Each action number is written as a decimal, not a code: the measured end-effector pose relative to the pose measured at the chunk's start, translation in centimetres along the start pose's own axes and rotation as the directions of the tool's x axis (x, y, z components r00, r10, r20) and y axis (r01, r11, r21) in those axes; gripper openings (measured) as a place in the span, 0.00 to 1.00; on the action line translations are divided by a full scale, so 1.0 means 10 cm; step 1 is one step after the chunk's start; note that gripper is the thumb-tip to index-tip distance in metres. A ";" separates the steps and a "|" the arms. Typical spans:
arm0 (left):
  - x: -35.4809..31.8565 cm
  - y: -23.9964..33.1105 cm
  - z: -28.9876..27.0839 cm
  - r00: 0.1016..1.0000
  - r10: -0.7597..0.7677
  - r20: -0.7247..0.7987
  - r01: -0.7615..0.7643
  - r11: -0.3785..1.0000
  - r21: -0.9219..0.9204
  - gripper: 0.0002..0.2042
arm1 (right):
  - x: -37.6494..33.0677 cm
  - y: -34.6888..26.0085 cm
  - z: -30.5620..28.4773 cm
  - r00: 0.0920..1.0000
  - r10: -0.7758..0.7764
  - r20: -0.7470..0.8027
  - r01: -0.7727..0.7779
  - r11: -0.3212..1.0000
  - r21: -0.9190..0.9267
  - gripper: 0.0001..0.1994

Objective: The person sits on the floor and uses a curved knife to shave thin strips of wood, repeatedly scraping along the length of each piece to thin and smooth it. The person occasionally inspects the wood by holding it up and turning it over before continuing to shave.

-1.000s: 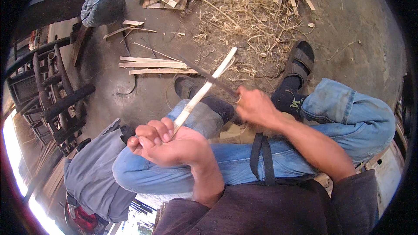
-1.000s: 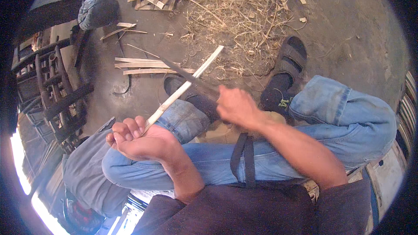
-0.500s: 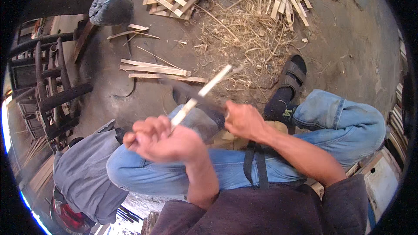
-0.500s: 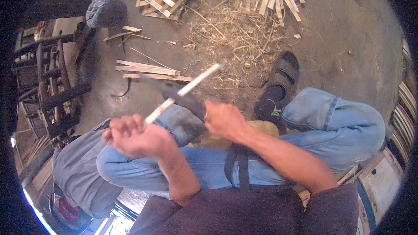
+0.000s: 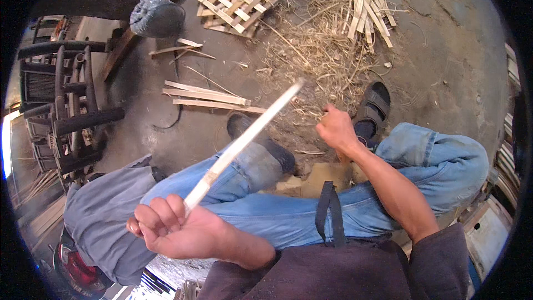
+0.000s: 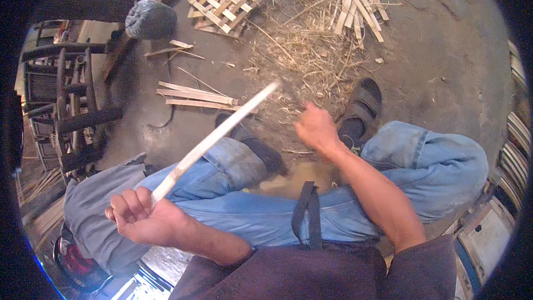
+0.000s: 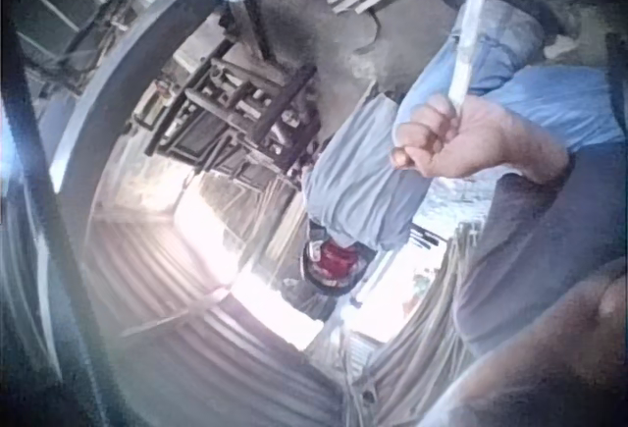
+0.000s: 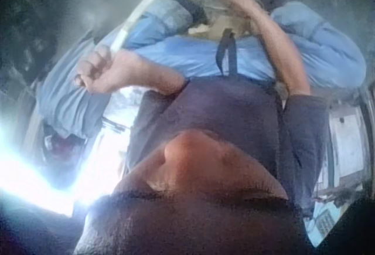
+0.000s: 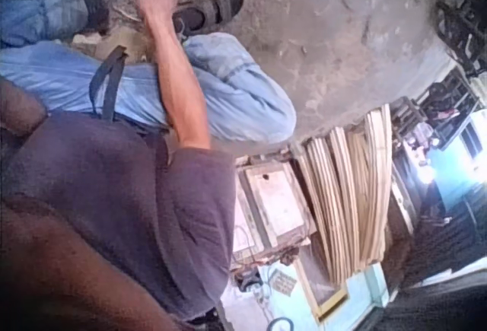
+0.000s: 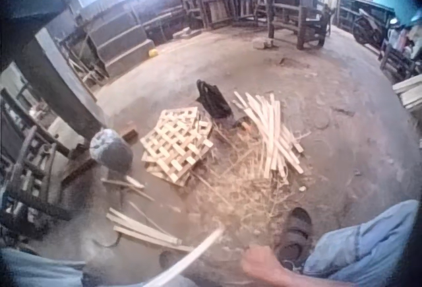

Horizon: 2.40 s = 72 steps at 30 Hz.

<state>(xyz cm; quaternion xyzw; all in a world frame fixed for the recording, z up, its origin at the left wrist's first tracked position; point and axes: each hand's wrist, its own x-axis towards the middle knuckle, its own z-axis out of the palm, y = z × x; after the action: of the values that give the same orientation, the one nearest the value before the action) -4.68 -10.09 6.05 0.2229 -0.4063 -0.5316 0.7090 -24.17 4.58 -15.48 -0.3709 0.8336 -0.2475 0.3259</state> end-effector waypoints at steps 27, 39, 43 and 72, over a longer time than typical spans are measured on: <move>-0.34 -0.95 0.00 0.994 0.000 0.112 -0.029 0.966 0.256 0.10 | -0.33 -0.79 0.16 0.923 -0.264 0.280 0.192 0.946 0.259 0.13; -0.29 -0.95 -0.04 1.000 -0.029 0.005 0.026 0.952 0.305 0.10 | -0.33 -0.99 -0.02 0.921 -0.278 0.273 0.141 0.891 0.431 0.20; -0.27 -0.90 -0.02 0.996 -0.077 0.055 0.058 0.955 0.293 0.09 | -0.35 -1.05 -0.07 0.909 -0.303 0.288 0.149 0.879 0.454 0.20; -0.25 -0.90 -0.09 0.997 -0.071 0.040 0.054 0.943 0.328 0.09 | -0.21 -1.08 -0.13 0.897 -0.339 0.284 0.233 0.908 0.347 0.15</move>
<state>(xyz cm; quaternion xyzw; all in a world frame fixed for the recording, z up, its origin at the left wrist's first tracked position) -9.36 -10.87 -2.10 0.3361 -0.4995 -0.4849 0.6343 -19.08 -0.04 -6.85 -0.4728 0.6527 -0.3513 0.4765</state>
